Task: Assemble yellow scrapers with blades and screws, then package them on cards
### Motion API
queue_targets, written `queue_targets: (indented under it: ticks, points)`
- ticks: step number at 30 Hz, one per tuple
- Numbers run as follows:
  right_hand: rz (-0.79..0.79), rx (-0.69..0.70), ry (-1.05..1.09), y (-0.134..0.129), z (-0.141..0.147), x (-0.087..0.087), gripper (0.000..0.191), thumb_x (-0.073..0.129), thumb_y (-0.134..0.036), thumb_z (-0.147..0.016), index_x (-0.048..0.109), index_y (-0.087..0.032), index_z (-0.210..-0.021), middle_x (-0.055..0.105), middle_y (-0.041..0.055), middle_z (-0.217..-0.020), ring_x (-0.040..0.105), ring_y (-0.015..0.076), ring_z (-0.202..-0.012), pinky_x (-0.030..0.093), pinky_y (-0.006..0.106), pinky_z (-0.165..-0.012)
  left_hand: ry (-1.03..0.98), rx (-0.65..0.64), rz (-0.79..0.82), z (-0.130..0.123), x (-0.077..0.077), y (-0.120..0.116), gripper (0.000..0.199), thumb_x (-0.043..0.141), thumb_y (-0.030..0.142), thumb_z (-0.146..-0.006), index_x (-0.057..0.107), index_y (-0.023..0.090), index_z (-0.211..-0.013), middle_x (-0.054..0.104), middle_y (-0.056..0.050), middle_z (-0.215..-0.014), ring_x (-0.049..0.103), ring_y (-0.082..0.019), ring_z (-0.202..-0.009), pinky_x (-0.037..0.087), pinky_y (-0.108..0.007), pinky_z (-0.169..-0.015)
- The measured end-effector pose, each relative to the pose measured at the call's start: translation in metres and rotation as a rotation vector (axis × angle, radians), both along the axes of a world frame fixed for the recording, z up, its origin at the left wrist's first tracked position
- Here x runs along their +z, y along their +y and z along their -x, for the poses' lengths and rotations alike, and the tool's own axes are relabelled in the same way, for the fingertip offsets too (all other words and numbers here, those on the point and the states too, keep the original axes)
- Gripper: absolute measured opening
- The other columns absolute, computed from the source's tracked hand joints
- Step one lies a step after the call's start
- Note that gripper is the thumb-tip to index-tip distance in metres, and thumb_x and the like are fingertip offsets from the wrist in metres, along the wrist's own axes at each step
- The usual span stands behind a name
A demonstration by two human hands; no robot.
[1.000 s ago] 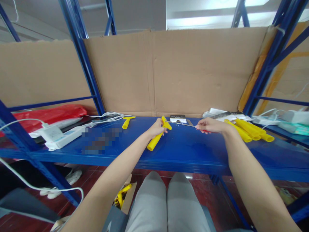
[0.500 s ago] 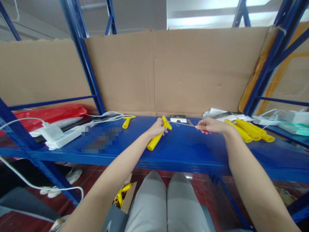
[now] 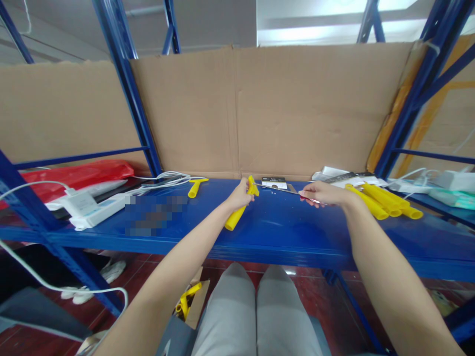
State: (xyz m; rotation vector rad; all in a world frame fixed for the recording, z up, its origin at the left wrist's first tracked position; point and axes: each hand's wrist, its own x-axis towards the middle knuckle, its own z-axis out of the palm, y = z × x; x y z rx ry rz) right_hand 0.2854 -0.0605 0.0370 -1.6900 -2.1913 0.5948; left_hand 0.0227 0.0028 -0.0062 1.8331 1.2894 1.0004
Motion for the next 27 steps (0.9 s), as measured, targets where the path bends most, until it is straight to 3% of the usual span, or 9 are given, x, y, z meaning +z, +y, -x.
queue_targets:
  ticks: [5,10,14,18,21,27]
  points:
    - [-0.108,-0.039,0.017,0.008,0.008,-0.007,0.046,0.062,-0.065,-0.071,0.052,-0.021,-0.078,0.055,-0.0011,-0.057,0.048,0.0119,-0.046,0.035,0.024,-0.044,0.056,0.059,-0.182,0.007,0.003,0.007,0.041,0.057,-0.001,-0.071,0.043,0.019,-0.104,0.063,-0.008,-0.108,0.063,-0.016,-0.082,0.05,-0.027,-0.072]
    - [-0.548,-0.078,-0.039,0.021,0.017,-0.02,0.028,0.068,-0.04,-0.072,0.046,-0.023,-0.07,0.063,0.002,-0.066,0.056,0.0162,-0.057,0.038,0.026,-0.052,0.023,0.083,-0.404,0.019,0.001,0.019,0.04,0.055,0.001,-0.068,0.046,0.02,-0.102,0.064,-0.004,-0.098,0.063,-0.022,-0.098,0.051,-0.038,-0.088]
    - [-0.747,-0.107,-0.191,0.014,0.022,-0.023,0.017,0.061,-0.038,-0.081,0.056,-0.022,-0.078,0.069,0.0063,-0.075,0.063,0.0217,-0.068,0.038,0.028,-0.057,-0.02,0.071,-0.572,0.026,-0.004,0.029,0.04,0.054,0.005,-0.073,0.046,0.022,-0.108,0.063,-0.007,-0.104,0.063,-0.026,-0.106,0.05,-0.044,-0.092]
    - [-0.832,-0.158,-0.323,0.006,0.025,-0.024,0.024,0.049,-0.04,-0.09,0.063,-0.021,-0.093,0.072,0.0097,-0.083,0.066,0.025,-0.075,0.038,0.03,-0.06,-0.049,0.015,-0.719,0.031,-0.007,0.038,0.042,0.053,0.008,-0.08,0.044,0.024,-0.117,0.062,-0.008,-0.111,0.063,-0.025,-0.108,0.049,-0.047,-0.095]
    - [-0.823,-0.116,-0.339,0.008,0.027,-0.027,0.029,0.042,-0.04,-0.094,0.063,-0.02,-0.097,0.072,0.0109,-0.087,0.066,0.0251,-0.077,0.039,0.03,-0.062,-0.061,-0.008,-0.797,0.034,-0.009,0.044,0.042,0.054,0.011,-0.084,0.042,0.024,-0.122,0.061,-0.009,-0.114,0.064,-0.025,-0.108,0.049,-0.049,-0.096]
    - [-0.863,-0.124,-0.28,0.018,0.022,-0.034,0.026,0.052,-0.038,-0.087,0.057,-0.019,-0.104,0.071,0.0101,-0.084,0.065,0.0265,-0.074,0.038,0.029,-0.058,-0.05,-0.009,-0.917,0.036,-0.011,0.047,0.045,0.052,0.014,-0.089,0.039,0.029,-0.129,0.06,-0.009,-0.12,0.063,-0.025,-0.11,0.049,-0.05,-0.098]
